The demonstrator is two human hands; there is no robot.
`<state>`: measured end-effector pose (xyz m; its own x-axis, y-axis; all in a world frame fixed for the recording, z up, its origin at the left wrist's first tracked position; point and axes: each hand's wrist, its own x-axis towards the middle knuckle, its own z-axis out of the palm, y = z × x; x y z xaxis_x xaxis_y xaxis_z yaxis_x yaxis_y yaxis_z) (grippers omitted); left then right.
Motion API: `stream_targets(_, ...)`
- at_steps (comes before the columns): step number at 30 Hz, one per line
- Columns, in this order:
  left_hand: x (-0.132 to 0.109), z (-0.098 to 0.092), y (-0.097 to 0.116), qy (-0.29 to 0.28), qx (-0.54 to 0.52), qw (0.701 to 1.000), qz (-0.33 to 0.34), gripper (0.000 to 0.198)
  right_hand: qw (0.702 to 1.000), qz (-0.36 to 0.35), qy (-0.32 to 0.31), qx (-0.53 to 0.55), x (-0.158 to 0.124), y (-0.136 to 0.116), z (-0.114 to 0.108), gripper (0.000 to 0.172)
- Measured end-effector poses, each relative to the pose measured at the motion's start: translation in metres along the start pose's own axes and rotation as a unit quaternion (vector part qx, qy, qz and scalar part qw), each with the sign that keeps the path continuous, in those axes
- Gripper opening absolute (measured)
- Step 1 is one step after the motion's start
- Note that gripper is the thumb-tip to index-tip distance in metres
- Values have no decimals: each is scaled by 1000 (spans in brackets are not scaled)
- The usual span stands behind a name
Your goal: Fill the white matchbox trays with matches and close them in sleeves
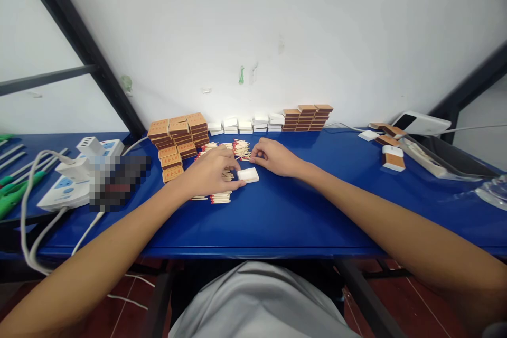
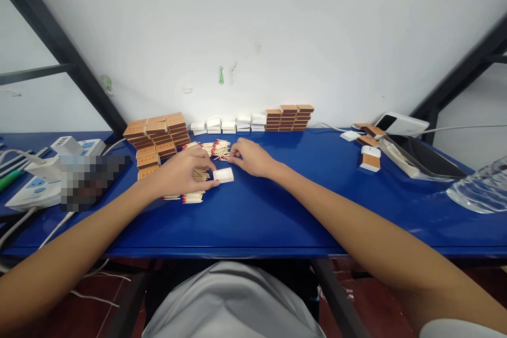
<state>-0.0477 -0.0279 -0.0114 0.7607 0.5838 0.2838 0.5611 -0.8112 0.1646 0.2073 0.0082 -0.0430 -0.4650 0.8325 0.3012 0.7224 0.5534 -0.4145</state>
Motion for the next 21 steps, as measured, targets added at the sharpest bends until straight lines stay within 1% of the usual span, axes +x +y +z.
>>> stream_targets(6,0,-1,0,-1,1,1000,1,33,1000,-10,4,-1,-1,-1,-1,6)
stream_targets(14,0,0,-1,5,1,1000,2,32,1000,-2,2,-10,0,2,-1,6)
stream_targets(21,0,-1,0,5,-1,1000,5,30,1000,-8,-18,-13,0,2,-3,8)
